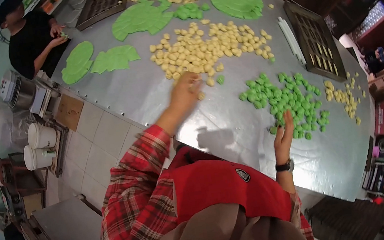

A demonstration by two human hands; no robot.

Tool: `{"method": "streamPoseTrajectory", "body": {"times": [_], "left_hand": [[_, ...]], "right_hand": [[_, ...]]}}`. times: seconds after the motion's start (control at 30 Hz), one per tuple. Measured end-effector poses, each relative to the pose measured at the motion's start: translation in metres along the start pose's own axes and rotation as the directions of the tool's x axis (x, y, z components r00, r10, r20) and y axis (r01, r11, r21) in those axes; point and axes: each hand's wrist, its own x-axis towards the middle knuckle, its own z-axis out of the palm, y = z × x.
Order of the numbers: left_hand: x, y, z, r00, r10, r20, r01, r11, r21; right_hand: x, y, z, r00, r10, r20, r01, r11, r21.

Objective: Shaping dough pieces and arranging them on the table and onto baking trays in a food production environment.

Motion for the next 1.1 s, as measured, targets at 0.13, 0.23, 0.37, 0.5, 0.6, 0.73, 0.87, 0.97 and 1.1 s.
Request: {"method": "streamPoseTrajectory", "body": {"times": [0.13,0.23,0.37,0.5,0.6,0.73,0.87,0.97,1.1], "left_hand": [[0.060,-0.117,-0.137,0.893,-0.403,-0.202,0.433,0.646,0.629],[0.075,-0.197,-0.200,0.810,-0.476,-0.343,0.549,0.409,0.729],[0.104,-0.215,-0.219,0.700,-0.552,-0.452,0.694,0.380,0.611],[0.113,-0.263,-0.252,0.671,-0.316,-0.671,0.721,0.488,0.491],[0.096,-0.312,-0.311,0.775,0.061,-0.629,0.501,0.546,0.671],[0.135,-0.298,-0.302,0.772,-0.353,-0.528,0.635,0.428,0.643],[0.154,-0.317,-0.339,0.786,-0.475,-0.397,0.601,0.433,0.672],[0.148,-0.336,-0.354,0.793,-0.563,-0.232,0.609,0.730,0.312],[0.099,-0.377,-0.421,0.983,0.119,0.140,-0.176,0.395,0.901]], "right_hand": [[-0.068,0.008,0.032,0.971,0.013,0.241,0.030,0.985,-0.172],[-0.069,-0.008,0.047,0.932,0.020,0.363,0.121,0.924,-0.361],[-0.065,-0.009,0.050,0.933,0.049,0.357,0.082,0.935,-0.344],[-0.068,-0.006,0.053,0.954,0.048,0.297,0.060,0.936,-0.346],[-0.060,-0.012,0.060,0.952,0.060,0.300,0.055,0.932,-0.358],[-0.063,-0.013,0.060,0.940,0.139,0.310,0.015,0.894,-0.448],[-0.062,-0.012,0.062,0.940,0.138,0.312,0.023,0.888,-0.460],[-0.063,-0.012,0.060,0.938,0.150,0.314,0.017,0.881,-0.472],[-0.064,-0.012,0.058,0.953,0.112,0.280,0.030,0.889,-0.456]]}}
